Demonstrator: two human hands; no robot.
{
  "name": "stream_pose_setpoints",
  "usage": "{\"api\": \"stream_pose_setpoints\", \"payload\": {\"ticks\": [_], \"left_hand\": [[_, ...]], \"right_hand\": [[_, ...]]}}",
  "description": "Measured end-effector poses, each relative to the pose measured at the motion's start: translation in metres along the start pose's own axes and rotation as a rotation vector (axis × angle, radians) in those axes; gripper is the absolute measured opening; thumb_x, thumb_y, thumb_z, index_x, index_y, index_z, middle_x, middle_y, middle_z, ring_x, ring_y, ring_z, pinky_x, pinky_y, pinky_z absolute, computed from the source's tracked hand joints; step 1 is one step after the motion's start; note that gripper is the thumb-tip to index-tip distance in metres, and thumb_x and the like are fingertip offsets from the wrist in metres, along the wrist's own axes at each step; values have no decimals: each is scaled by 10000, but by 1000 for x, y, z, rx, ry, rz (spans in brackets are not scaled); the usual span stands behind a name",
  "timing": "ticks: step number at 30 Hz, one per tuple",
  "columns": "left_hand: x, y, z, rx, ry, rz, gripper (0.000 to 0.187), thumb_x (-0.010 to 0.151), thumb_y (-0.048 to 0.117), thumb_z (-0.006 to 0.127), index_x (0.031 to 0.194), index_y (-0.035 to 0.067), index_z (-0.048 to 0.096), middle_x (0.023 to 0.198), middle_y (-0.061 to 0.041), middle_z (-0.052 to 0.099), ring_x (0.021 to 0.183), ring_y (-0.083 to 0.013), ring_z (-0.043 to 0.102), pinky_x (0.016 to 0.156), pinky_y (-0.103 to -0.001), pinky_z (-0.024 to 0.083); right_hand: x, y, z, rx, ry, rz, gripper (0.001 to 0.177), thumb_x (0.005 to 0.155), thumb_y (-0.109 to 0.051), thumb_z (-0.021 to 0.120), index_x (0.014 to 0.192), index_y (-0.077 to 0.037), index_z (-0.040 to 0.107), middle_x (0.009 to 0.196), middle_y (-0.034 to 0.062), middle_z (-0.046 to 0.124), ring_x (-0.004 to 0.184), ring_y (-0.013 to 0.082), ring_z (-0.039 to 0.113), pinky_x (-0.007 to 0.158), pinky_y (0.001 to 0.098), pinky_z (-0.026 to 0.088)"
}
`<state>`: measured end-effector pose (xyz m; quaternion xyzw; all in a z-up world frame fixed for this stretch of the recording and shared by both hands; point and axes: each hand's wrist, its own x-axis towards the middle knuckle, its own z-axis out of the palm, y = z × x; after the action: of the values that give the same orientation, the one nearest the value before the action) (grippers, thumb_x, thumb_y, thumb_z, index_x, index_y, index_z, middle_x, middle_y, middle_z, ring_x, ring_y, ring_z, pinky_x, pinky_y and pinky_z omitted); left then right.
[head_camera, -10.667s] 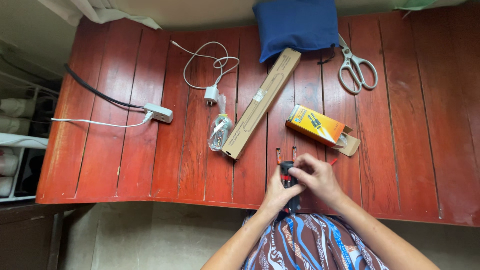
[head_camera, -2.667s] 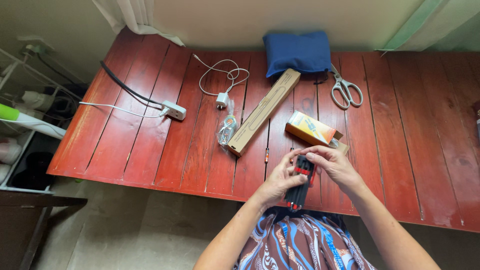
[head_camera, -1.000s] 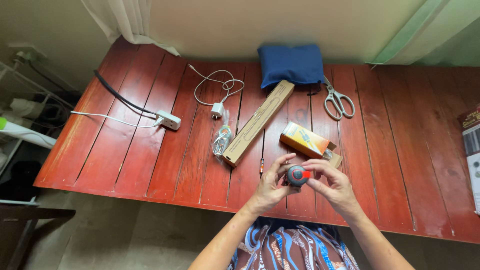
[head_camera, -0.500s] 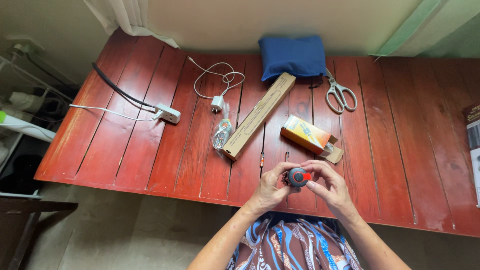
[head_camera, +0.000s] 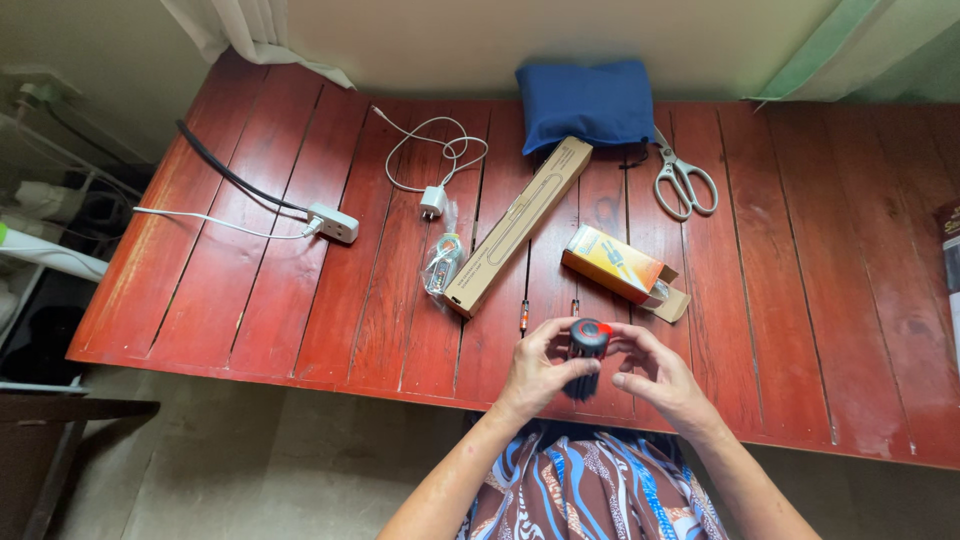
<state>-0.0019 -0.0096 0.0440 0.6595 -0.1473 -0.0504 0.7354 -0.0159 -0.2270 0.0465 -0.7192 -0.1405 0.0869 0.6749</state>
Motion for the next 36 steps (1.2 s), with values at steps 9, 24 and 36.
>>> {"api": "stream_pose_setpoints", "payload": {"ticks": [9,24,36], "left_hand": [[7,-30,-2,-660,37,-228,400,993,237,719,1334,44,642,1171,-43,689,1047,-134,621,952,-338,493],[10,-2,-34,-389,-60,-287,482,972,224,705,1353,-43,575,999,-122,695,695,-154,693,545,-275,573],[11,94,-36,696,-269,280,653,742,216,895,1341,106,656,1092,-80,658,937,-257,616,827,-408,503]], "right_hand": [[-1,10,23,193,55,326,735,783,-168,791,1423,-58,449,1175,73,686,1031,130,653,833,283,548],[1,5,-2,329,-5,408,622,786,-304,695,1344,-59,570,963,47,705,696,131,636,578,277,486],[10,46,6,746,-193,294,713,699,-382,847,1258,-75,528,1041,114,674,901,221,685,735,379,557]]}}
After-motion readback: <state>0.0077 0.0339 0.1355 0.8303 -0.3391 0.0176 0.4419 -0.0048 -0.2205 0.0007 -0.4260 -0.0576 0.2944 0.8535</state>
